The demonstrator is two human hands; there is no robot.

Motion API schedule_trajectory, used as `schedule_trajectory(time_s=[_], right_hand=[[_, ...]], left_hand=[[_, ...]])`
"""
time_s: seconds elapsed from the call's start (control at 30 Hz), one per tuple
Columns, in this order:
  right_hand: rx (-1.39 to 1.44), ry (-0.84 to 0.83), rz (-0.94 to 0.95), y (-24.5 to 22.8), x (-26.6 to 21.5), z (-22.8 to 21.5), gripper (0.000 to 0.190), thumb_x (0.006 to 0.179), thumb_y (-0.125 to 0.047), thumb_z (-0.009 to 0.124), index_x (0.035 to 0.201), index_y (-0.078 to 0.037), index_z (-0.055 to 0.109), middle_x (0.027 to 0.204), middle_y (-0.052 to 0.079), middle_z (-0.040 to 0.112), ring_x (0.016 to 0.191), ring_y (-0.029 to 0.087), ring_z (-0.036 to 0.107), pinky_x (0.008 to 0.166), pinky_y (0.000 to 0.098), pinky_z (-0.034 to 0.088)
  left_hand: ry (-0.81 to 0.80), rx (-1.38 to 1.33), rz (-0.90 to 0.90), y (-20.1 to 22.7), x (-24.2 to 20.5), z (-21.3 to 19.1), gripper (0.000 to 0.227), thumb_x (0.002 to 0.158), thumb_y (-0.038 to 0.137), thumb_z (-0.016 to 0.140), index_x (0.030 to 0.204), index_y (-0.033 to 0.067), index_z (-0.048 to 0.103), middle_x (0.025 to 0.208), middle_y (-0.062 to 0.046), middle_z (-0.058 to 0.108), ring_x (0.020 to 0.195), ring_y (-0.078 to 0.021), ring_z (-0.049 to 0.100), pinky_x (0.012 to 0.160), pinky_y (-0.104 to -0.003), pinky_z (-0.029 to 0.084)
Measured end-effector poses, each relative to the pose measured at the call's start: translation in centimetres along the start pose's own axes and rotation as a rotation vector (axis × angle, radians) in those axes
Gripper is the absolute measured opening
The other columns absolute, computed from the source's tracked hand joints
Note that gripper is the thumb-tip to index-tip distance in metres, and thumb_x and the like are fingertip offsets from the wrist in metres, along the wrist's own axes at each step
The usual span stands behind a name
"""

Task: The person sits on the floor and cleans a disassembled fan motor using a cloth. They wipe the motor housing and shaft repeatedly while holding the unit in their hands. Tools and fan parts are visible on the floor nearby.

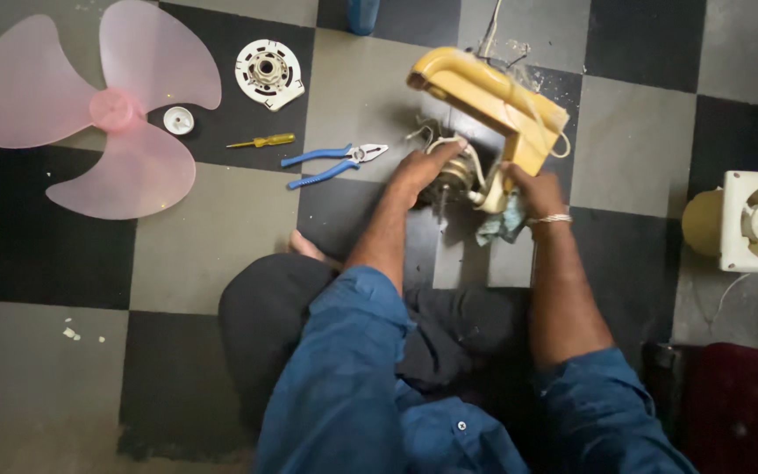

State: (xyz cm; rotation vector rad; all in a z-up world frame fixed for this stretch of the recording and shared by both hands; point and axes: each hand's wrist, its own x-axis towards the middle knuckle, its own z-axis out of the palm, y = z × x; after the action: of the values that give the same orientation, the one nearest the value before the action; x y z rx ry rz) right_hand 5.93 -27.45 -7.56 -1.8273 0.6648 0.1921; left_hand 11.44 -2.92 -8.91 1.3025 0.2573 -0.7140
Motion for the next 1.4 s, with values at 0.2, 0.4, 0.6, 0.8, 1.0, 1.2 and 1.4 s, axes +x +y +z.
schedule_trajectory(time_s=[0.2,0.4,0.6,0.8,1.0,1.2,1.4], right_hand=[[0.561,-0.183,0.267,-0.3,0.7,-3.4,0.036,0.095,-0.038,0.064,0.113,-0.006,0.067,0.092,0.009,0.073,0.075,0.021,0.071,0.067,0.0325,0.06],[0.746,-0.307,0.128,-0.4,0.0,-1.8,0.031,0.107,-0.035,0.051,0.112,-0.007,0.066,0.085,0.008,0.069,0.067,0.021,0.067,0.055,0.0325,0.056],[0.678,-0.223,0.314,-2.8,-2.6,-0.2,0.036,0.102,-0.046,0.053,0.102,-0.012,0.066,0.069,0.006,0.066,0.052,0.019,0.062,0.042,0.0315,0.05],[0.724,-0.318,0.244,-2.8,-2.7,-0.8,0.026,0.106,-0.03,0.057,0.112,-0.006,0.065,0.083,0.009,0.068,0.063,0.022,0.065,0.051,0.0342,0.055],[0.728,-0.287,0.241,-2.5,-1.3,-2.1,0.036,0.106,-0.039,0.053,0.119,-0.007,0.064,0.094,0.012,0.07,0.07,0.025,0.068,0.059,0.0378,0.057],[-0.108,0.006,-0.074,-4.3,-1.3,-5.8,0.059,0.106,-0.058,0.047,0.11,-0.004,0.07,0.101,0.007,0.073,0.094,0.018,0.067,0.087,0.0406,0.049],[0.89,0.178,-0.634,-9.0,-6.3,-7.7,0.032,0.099,-0.015,0.077,0.121,0.0,0.06,0.112,0.016,0.066,0.103,0.028,0.072,0.097,0.0425,0.063]], left_hand=[[-0.055,-0.097,0.164,2.6,-1.8,1.1,0.05,0.087,0.053,0.077,0.099,0.0044,0.072,0.083,-0.004,0.066,0.071,-0.0152,0.056,0.066,-0.03,0.044],[0.08,-0.495,0.43,1.1,0.2,4.0,0.045,0.091,0.04,0.085,0.107,0.0052,0.061,0.1,-0.004,0.059,0.091,-0.0145,0.054,0.081,-0.03,0.047],[-0.306,-0.542,0.306,1.7,-0.2,1.9,0.079,0.084,0.046,0.083,0.147,0.0117,0.05,0.136,-0.008,0.061,0.124,-0.0207,0.058,0.104,-0.036,0.049],[-0.449,-0.591,0.328,1.9,-0.8,1.0,0.093,0.076,0.052,0.084,0.151,0.0171,0.043,0.137,-0.006,0.059,0.122,-0.0232,0.059,0.092,-0.041,0.056],[-0.387,-0.808,0.32,-0.5,0.5,2.8,0.074,0.095,0.059,0.072,0.144,0.0079,0.053,0.131,-0.01,0.06,0.119,-0.0261,0.059,0.089,-0.045,0.056],[-0.221,-1.078,0.353,-1.4,1.3,5.2,0.064,0.102,0.058,0.054,0.14,0.006,0.056,0.138,-0.011,0.062,0.128,-0.0247,0.058,0.112,-0.043,0.046],[-0.138,-1.095,0.445,-1.5,0.9,4.8,0.057,0.103,0.053,0.054,0.134,0.0056,0.055,0.13,-0.011,0.063,0.123,-0.0265,0.06,0.108,-0.043,0.047]])
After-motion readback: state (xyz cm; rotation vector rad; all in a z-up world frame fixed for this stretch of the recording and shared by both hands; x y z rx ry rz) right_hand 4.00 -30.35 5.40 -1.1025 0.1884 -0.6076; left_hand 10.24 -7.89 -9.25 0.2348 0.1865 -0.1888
